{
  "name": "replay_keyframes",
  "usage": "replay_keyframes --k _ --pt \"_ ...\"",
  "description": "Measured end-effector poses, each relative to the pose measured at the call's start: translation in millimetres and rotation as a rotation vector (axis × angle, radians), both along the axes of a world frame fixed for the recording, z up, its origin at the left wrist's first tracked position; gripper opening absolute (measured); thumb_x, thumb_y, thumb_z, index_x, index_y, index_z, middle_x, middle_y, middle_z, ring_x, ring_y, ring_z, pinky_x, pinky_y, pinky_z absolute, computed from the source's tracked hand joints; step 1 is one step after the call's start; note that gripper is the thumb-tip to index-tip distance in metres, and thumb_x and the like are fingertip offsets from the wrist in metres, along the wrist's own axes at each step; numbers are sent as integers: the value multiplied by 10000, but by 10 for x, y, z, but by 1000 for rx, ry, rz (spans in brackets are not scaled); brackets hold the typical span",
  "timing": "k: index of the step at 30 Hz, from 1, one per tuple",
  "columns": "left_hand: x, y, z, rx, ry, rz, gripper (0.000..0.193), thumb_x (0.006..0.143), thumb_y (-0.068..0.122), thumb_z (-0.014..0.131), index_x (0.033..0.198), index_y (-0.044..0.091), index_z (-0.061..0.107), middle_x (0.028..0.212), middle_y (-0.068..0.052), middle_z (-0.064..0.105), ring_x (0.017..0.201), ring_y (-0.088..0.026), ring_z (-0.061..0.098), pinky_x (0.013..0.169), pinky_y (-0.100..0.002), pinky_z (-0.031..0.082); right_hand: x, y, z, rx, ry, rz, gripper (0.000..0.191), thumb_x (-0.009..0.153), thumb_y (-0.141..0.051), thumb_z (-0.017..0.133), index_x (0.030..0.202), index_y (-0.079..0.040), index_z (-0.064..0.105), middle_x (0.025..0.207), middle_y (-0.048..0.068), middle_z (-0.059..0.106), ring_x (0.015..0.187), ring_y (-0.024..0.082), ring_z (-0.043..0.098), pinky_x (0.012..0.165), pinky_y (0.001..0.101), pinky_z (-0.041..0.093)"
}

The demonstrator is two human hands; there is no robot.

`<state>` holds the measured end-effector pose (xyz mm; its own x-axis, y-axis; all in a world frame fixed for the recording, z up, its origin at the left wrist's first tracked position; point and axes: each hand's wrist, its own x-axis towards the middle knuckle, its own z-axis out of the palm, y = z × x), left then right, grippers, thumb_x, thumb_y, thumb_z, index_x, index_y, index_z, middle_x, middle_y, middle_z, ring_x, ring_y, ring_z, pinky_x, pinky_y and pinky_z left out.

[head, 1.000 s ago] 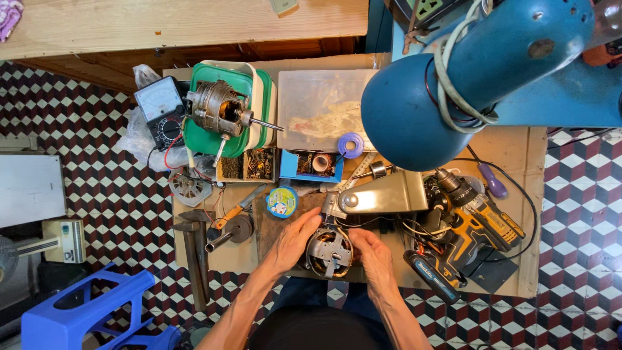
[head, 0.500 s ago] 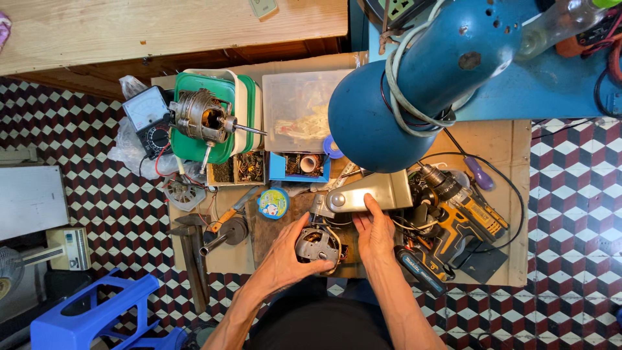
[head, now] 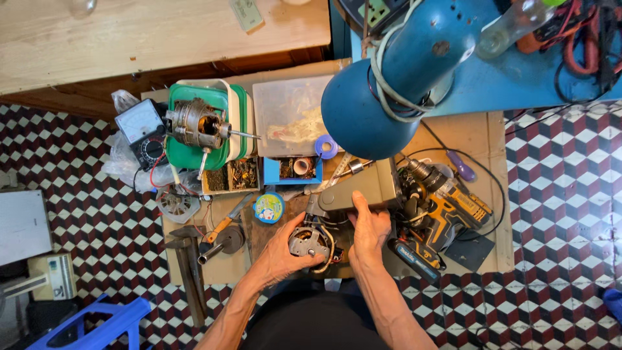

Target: The person works at a cluttered repair bench on an electric motor. They hold the motor housing and use a screwdriver to loosen its parts, then pick up a cordless drill and use it to work on the motor's armature, repositioning the motor and handling its components throughout.

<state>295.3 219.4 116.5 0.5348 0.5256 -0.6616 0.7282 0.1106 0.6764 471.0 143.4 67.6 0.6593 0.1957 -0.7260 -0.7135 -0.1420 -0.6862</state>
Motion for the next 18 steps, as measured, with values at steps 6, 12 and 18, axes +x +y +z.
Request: replay_keyframes --k 6,12,18 --pt "-26 134 -11 -110 -19 -31 1147 572 508 877 1534 101 404 1464 -172 542 1347 -263 563 1108 -391 444 -65 -75 39 40 -131 -17 438 828 -204 808 1159 -3 603 1073 79 698 911 155 675 814 327 575" --pt "-92 275 -208 -124 -69 -159 1198 563 553 894 1542 80 390 1455 -174 561 1332 -245 581 1104 -365 450 -200 -122 -42 37 -249 -68 384 868 -167 810 1090 23 561 906 15 592 802 109 566 742 295 517" --pt "-115 345 -303 -169 -113 -243 1222 562 534 909 1535 31 367 1433 -172 589 1308 -225 603 1098 -333 453 -419 -112 331 -76 -410 90 426 922 -184 788 1132 60 509 816 60 458 761 145 438 694 315 439"
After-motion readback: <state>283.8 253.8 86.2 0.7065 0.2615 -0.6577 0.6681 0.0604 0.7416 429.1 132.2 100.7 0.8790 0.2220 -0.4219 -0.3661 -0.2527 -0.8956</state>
